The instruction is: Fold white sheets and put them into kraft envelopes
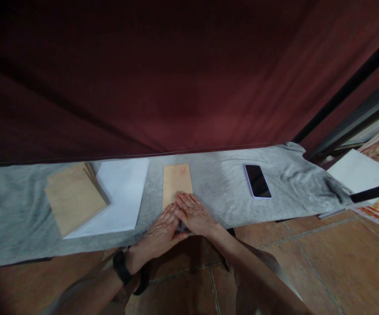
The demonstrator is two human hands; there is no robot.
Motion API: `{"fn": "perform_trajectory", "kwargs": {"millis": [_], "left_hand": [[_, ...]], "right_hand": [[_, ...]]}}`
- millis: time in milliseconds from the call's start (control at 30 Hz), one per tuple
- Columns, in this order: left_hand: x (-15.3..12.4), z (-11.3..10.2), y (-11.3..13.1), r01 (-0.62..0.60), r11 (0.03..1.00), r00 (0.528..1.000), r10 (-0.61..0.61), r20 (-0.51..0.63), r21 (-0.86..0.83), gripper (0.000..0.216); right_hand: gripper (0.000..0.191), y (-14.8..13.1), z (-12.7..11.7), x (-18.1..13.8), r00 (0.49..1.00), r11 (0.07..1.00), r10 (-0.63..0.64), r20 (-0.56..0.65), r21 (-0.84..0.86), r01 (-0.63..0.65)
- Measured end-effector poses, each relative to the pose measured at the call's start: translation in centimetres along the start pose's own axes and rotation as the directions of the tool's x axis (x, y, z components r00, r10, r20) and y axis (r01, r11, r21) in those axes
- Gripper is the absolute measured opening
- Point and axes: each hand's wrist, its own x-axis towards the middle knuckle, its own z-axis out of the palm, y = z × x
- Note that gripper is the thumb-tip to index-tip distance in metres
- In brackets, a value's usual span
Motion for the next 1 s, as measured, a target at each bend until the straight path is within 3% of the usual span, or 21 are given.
{"fn": "perform_trajectory", "kwargs": {"millis": [267, 567, 633, 800, 867, 1000], "left_hand": [[-0.2, -0.8, -0.1, -0.022, 1.000, 0.997, 0.021, 0.080, 0.017, 0.085], [-0.7, -0.5, 0.1, -0.052, 0.995, 0.999, 0.052, -0.001, 0.088, 0.077], [-0.7, -0.3, 0.2, -0.065, 0.993, 0.998, 0.067, -0.015, 0.097, 0.079], [-1.0, 0.3, 0.3, -0.053, 0.995, 0.999, 0.054, -0.009, 0.084, 0.081], [-1.1, 0.4, 0.4, -0.033, 0.997, 0.999, 0.034, -0.010, 0.072, 0.081], [-0.9, 0.0, 0.7, -0.041, 0.997, 0.999, 0.042, -0.009, 0.068, 0.085]], "right_hand": [[0.063, 2.2, 0.0, 2.0, 0.989, 0.989, 0.142, 0.046, -0.042, -0.140], [0.062, 4.0, -0.8, 3.2, 0.962, 0.958, 0.272, 0.001, -0.095, -0.271], [0.061, 3.7, -1.2, 3.5, 0.972, 0.971, 0.233, 0.015, -0.048, -0.232], [0.057, 1.8, -1.2, 4.1, 0.985, 0.990, -0.071, 0.155, 0.131, 0.051], [0.055, 1.6, -1.0, 4.4, 0.979, 0.988, -0.084, 0.183, 0.142, 0.058], [0.053, 2.8, -0.5, 5.0, 0.987, 0.997, 0.033, 0.155, 0.058, -0.043]]}}
